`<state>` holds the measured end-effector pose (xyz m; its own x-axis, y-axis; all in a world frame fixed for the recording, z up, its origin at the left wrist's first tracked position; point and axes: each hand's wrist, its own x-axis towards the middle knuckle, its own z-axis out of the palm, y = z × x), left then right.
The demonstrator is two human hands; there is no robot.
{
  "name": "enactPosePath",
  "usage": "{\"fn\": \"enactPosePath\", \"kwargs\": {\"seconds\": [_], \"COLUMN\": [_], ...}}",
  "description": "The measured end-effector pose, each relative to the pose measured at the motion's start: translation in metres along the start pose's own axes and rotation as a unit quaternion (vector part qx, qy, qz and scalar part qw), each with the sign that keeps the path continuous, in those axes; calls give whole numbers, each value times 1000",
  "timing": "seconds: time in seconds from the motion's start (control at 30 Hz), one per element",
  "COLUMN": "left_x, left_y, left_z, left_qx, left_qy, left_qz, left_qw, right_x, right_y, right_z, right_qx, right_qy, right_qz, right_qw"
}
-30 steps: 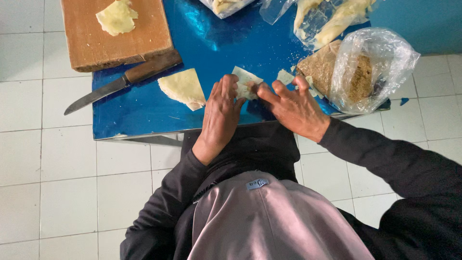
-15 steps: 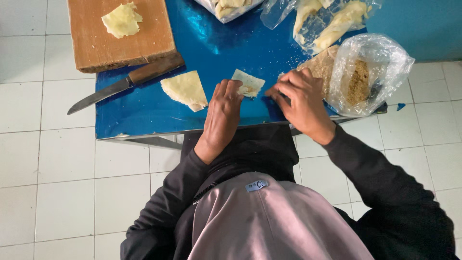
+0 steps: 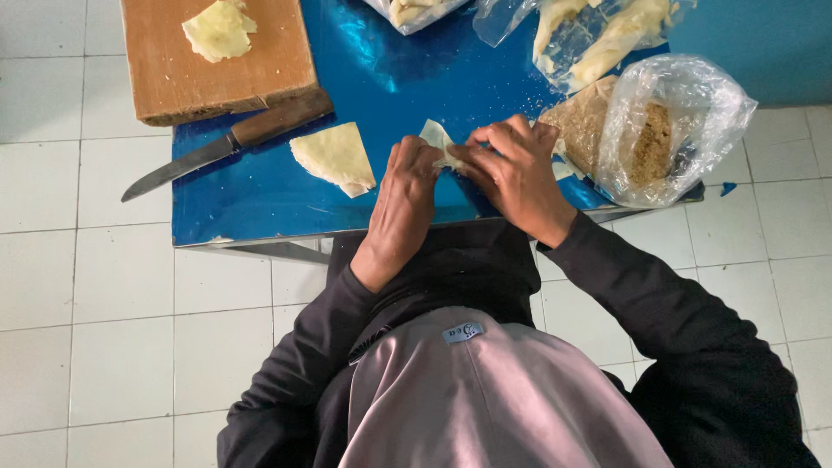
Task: The person folds triangular pieces of thin dough on a blue table, pinching the edges closed by hand to form filled pastry pockets, and sets the finished folded pieces aside with the completed stack. The person repeats this folding cycle one piece at a time, taking new dough pieces from the pile and pressing the seams shut.
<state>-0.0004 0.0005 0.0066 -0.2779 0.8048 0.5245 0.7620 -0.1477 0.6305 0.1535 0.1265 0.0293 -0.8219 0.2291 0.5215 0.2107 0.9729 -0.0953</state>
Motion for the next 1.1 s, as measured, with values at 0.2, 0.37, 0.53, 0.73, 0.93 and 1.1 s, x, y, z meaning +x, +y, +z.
{"fn": "enactPosePath", "kwargs": {"seconds": [0.2,0.37,0.53,0.73,0.93,1.1], "left_x": [8,22,24,20,19,23], "left_y": [-4,-16,-15,-8,-7,-13], "left_z": [4,4,2,-5,-9,-7], "left_qx": [42,81,50,44,7,-16], "left_qy": [29,29,24,2,-6,-7], "left_qz": [-5,23,29,30,27,18], "left_qw": [999,996,998,999,1000,1000], "right_x": [22,43,43,27,30,33], "right_y": [23,36,30,24,24,27], "right_z": [5,10,12,6,5,10], "right_qx": [90,211,208,135,161,132], "right_qy": [-61,-140,-127,-79,-65,-62], "right_qz": [4,91,65,-31,-52,-73], "right_qw": [994,963,968,987,984,987]}}
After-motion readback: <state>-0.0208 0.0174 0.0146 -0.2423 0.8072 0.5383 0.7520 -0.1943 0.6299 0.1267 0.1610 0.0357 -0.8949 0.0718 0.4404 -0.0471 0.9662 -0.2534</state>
